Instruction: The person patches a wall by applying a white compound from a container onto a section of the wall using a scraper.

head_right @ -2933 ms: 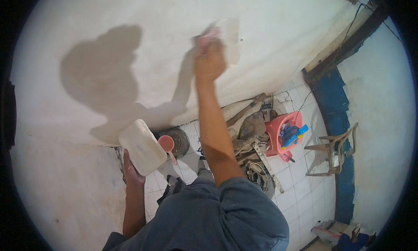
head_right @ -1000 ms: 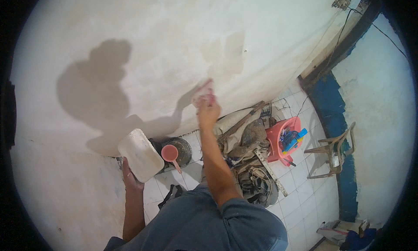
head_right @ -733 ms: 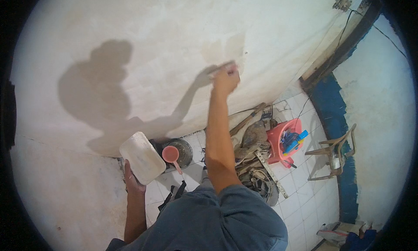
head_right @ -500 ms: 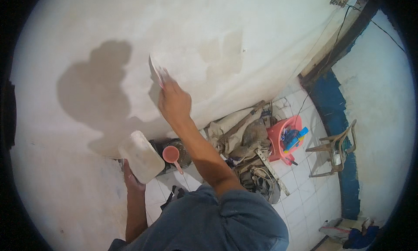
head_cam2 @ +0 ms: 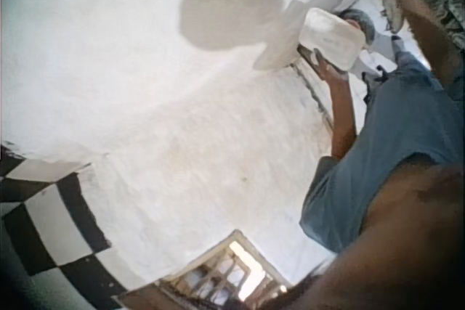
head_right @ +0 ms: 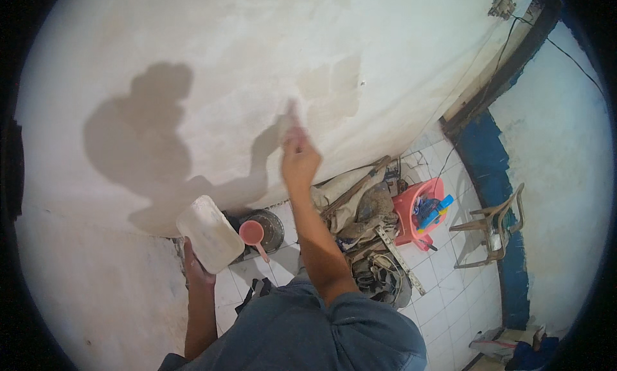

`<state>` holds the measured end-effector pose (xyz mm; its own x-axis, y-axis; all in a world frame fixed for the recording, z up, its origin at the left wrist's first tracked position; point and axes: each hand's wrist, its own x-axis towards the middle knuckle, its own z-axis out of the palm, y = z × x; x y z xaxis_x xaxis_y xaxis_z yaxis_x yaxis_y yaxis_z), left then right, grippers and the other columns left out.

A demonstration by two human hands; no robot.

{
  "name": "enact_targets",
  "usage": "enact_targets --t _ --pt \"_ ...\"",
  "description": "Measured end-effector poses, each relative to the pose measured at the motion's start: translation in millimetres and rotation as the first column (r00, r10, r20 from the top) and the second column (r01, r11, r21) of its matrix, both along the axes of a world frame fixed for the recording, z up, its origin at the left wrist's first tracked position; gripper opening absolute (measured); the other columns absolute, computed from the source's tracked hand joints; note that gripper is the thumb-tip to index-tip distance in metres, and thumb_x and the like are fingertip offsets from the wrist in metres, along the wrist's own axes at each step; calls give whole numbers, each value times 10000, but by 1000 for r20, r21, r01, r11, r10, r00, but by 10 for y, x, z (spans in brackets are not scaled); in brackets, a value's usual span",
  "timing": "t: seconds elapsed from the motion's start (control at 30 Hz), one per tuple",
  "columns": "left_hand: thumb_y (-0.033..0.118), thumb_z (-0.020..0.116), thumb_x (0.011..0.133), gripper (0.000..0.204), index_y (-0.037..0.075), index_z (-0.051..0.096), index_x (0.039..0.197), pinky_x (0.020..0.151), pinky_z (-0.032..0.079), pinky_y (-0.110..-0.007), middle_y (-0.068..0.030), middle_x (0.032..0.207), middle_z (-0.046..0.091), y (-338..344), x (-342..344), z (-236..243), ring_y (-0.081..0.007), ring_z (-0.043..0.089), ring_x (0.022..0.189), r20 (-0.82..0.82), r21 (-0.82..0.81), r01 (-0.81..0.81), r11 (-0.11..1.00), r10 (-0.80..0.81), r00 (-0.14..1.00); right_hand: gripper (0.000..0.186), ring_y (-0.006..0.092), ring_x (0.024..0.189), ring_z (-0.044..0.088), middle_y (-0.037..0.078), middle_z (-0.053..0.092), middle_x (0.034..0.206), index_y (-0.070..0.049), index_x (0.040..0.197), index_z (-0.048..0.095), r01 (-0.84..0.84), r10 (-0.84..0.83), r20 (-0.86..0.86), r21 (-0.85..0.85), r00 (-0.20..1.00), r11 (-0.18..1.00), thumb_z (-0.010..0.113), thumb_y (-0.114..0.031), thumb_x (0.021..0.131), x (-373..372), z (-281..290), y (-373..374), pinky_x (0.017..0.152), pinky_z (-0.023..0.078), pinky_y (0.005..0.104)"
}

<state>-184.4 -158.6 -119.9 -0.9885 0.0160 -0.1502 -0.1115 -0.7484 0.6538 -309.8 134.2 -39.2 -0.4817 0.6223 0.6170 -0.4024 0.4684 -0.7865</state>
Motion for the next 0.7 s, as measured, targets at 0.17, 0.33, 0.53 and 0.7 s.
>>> enact_targets --t 0.17,0.33,0.53,0.7 --pt "383 490 998 578 45 352 1447 1040 452 -454 -140 1395 500 26 2 120 -302 524 1250 25 10 -4 1000 4 1000 144 128 575 572 64 623 722 42 823 642 -116 -16 -181 -694 983 711 539 -46 870 -298 357 704 463 425 282" --pt "375 488 1001 567 48 356 1445 1045 446 -453 -140 1399 495 -7 14 34 -303 524 1250 34 28 15 1000 -16 999 89 301 602 647 172 662 732 -20 854 675 396 -388 -101 372 916 840 592 -52 854 -339 846 -26 536 481 346" --pt "378 495 996 568 53 357 1440 1049 443 -447 -135 1393 496 -33 30 61 -301 520 1253 -16 19 -1 1000 2 1000 108 336 666 658 168 668 786 -17 894 676 329 -328 -29 114 944 937 577 -28 852 17 702 98 580 510 404" --pt "388 494 993 576 66 344 1447 1047 444 -449 -133 1395 491 41 16 36 -301 517 1256 55 -8 53 999 -52 997 92 375 686 631 156 640 755 -63 837 606 323 -389 -4 566 921 759 629 -152 835 -485 679 -46 565 471 466"
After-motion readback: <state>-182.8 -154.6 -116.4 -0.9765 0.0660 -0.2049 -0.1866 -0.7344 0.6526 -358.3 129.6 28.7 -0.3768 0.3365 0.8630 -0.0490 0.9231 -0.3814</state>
